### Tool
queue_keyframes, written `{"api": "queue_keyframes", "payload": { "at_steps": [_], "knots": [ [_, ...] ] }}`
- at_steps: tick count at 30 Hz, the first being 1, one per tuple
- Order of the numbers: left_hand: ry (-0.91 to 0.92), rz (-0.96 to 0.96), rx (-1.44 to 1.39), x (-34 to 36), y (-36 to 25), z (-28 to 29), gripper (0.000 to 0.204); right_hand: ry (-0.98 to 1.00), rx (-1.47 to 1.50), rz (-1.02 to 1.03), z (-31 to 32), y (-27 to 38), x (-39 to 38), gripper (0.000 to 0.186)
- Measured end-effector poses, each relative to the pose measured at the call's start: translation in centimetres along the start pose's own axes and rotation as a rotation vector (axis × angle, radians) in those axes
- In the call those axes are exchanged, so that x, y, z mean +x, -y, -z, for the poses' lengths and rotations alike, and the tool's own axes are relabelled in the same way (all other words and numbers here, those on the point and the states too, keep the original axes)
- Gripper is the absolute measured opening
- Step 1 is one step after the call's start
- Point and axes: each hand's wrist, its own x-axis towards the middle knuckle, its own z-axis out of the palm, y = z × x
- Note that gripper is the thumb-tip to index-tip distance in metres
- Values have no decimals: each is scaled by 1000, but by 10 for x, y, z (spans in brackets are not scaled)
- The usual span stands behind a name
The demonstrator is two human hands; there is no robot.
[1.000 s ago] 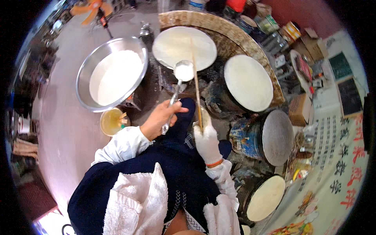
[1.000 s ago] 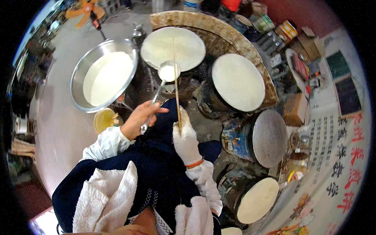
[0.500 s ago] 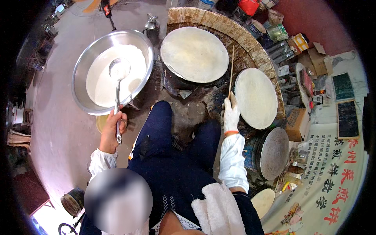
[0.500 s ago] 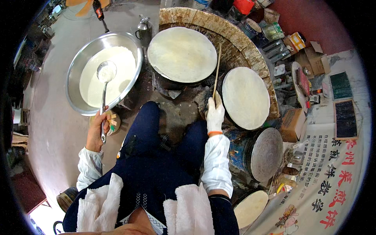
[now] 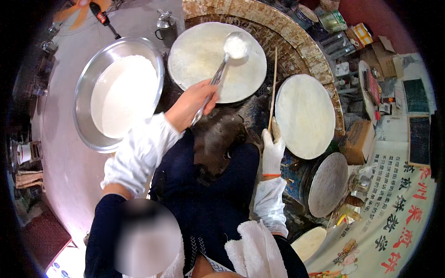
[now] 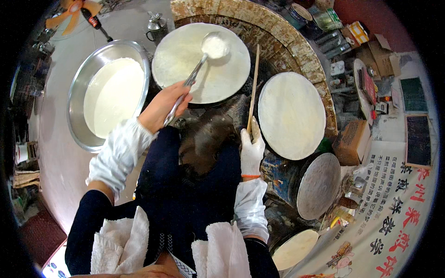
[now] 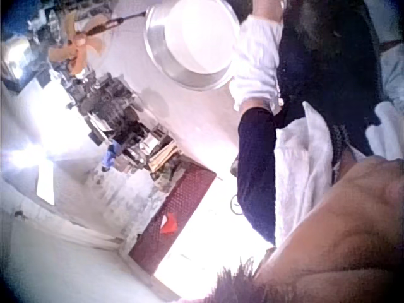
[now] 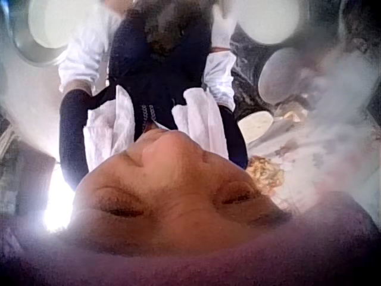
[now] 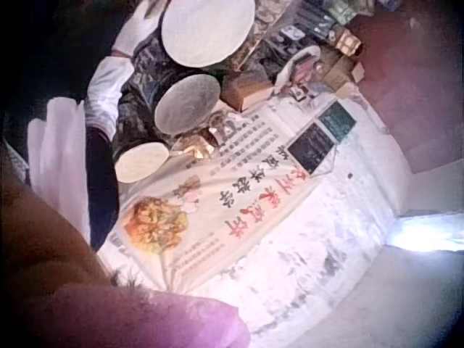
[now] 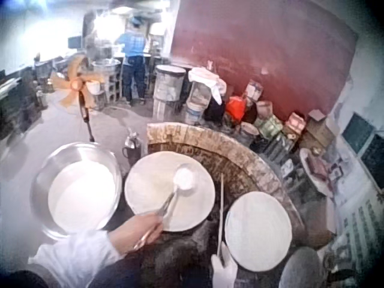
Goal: The person pours batter onto multiple hot griddles, spreads it into thin crepes using a wooden spreader, and flips them with a ladle. The person removes cooked crepes and stacks them on a nearby plate while continuing to cook new ones.
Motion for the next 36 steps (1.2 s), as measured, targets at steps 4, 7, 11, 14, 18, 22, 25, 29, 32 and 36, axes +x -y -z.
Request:
{"api": "queue_keyframes", "payload": {
  "at_steps": [4, 7, 11, 14, 18, 22, 25, 29, 32, 36],
  "knots": [
    [14, -33, 154, 80, 10, -30, 12, 3, -74, 81, 5, -19, 3, 48],
    [13, -59, 241, 114, 26, -40, 12, -36, -102, 99, 4, -30, 10, 49],
    [-39, -80, 355, 138, 42, -46, 14, -38, -339, 160, 7, -51, 24, 51],
    [-113, -139, 479, 150, 47, -50, 18, 9, -527, 45, 7, -37, 27, 51],
    [-176, -193, 575, 161, 45, -49, 23, 55, -402, 16, -5, -50, 35, 51],
    [-180, -105, 386, 146, 42, -46, 16, 120, 60, -27, -5, -63, 37, 49],
    [-167, -95, 374, 135, 42, -31, 13, 39, 164, -32, -6, -37, 31, 47],
    [-166, -110, 375, 131, 46, -30, 13, 29, 52, -40, -13, -55, 45, 49],
    [-165, -102, 356, 129, 50, -25, 13, 45, -193, 6, -29, -48, 50, 47],
    [-144, -29, 119, 123, 43, -25, 18, 130, 56, -75, -45, -39, 57, 47]
  ]
}}
